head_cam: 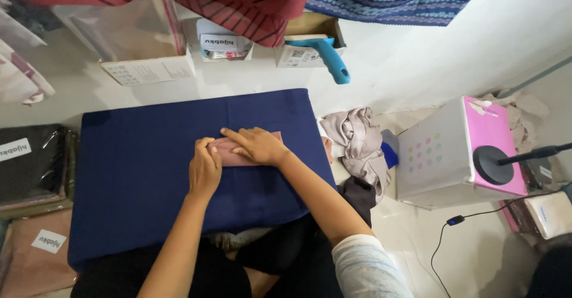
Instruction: Cleaning a hijab with a lint roller, folding it, and placing it into a plastic packaging bag.
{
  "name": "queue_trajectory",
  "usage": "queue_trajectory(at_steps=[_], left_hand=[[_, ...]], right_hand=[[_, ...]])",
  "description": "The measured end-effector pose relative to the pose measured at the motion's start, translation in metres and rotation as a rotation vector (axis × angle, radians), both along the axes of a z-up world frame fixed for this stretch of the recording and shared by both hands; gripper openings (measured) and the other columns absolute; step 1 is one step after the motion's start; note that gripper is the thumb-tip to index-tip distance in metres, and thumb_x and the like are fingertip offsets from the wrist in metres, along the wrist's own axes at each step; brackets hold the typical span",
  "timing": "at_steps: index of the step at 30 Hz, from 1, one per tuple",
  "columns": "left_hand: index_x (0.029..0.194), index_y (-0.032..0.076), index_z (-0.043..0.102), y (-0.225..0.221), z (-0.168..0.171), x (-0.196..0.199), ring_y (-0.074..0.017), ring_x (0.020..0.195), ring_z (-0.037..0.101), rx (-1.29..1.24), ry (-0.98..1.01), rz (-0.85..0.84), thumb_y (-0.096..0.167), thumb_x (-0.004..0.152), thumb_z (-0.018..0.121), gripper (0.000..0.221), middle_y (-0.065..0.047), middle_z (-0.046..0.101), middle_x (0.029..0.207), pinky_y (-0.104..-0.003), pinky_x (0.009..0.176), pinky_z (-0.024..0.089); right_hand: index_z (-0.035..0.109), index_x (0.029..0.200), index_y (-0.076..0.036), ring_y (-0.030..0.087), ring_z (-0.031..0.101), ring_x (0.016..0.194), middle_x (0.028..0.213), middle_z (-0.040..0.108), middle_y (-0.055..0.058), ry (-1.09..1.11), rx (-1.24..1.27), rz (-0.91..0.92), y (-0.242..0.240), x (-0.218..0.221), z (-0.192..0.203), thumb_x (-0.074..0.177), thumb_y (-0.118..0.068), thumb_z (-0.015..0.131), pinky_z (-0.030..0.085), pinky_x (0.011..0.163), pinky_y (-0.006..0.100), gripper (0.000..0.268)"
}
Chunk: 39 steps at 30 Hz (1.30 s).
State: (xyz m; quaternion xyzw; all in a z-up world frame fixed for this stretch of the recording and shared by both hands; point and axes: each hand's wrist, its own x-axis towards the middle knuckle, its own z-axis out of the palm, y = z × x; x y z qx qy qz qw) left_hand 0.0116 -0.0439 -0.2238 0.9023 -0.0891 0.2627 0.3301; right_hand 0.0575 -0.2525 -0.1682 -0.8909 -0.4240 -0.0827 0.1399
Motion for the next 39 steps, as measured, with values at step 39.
queue_trajectory(at_steps=[39], left_hand=[[0.097, 0.022, 0.07, 0.151, 0.326, 0.093, -0.0212, 0.086, 0.061, 0.845, -0.595, 0.268, 0.046, 0.07, 0.092, 0.043, 0.004, 0.069, 0.09, -0.036, 0.078, 0.042]], right_hand=[[0.036, 0.155, -0.05, 0.038, 0.059, 0.062, 0.099, 0.056, 0.006, 0.14, -0.082, -0.141, -0.02, -0.025, 0.002, 0.107, -0.036, 0.034, 0.053, 0.058, 0.052, 0.051]])
